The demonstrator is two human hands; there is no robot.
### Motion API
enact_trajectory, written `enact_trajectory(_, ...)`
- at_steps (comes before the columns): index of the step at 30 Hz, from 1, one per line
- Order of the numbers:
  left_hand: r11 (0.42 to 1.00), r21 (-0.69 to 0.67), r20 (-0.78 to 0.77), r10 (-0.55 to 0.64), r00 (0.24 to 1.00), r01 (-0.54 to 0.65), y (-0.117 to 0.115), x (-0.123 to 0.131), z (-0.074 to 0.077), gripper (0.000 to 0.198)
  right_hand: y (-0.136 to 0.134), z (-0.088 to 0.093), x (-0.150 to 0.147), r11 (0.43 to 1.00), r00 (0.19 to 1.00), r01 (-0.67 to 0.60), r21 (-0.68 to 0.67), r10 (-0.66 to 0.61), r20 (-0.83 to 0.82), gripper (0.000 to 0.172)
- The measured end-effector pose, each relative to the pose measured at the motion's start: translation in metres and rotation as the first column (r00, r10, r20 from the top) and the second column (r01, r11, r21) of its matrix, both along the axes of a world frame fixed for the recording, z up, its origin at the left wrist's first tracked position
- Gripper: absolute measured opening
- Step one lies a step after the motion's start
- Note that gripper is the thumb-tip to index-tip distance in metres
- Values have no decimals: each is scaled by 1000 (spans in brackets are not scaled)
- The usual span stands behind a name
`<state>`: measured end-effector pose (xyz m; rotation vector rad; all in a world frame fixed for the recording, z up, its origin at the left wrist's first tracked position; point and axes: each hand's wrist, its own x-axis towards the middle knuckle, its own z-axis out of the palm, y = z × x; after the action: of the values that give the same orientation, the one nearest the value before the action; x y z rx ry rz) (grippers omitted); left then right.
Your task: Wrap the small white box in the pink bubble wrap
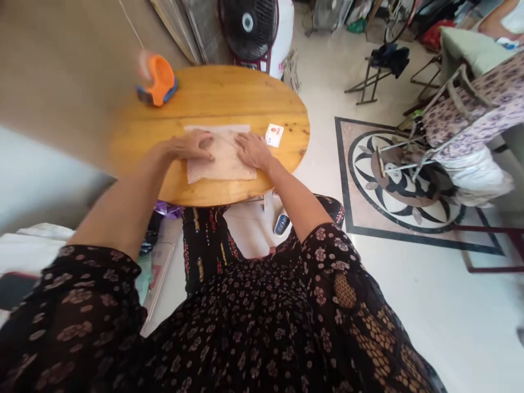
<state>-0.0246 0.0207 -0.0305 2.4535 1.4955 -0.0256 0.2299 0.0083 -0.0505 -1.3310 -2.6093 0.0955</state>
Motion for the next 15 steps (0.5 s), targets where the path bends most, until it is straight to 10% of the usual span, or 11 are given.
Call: enact_trajectory(15,997,-45,61,-53,997,56,9,-13,-13,102,2,-1,-1,1000,999,28,8,-28,20,52)
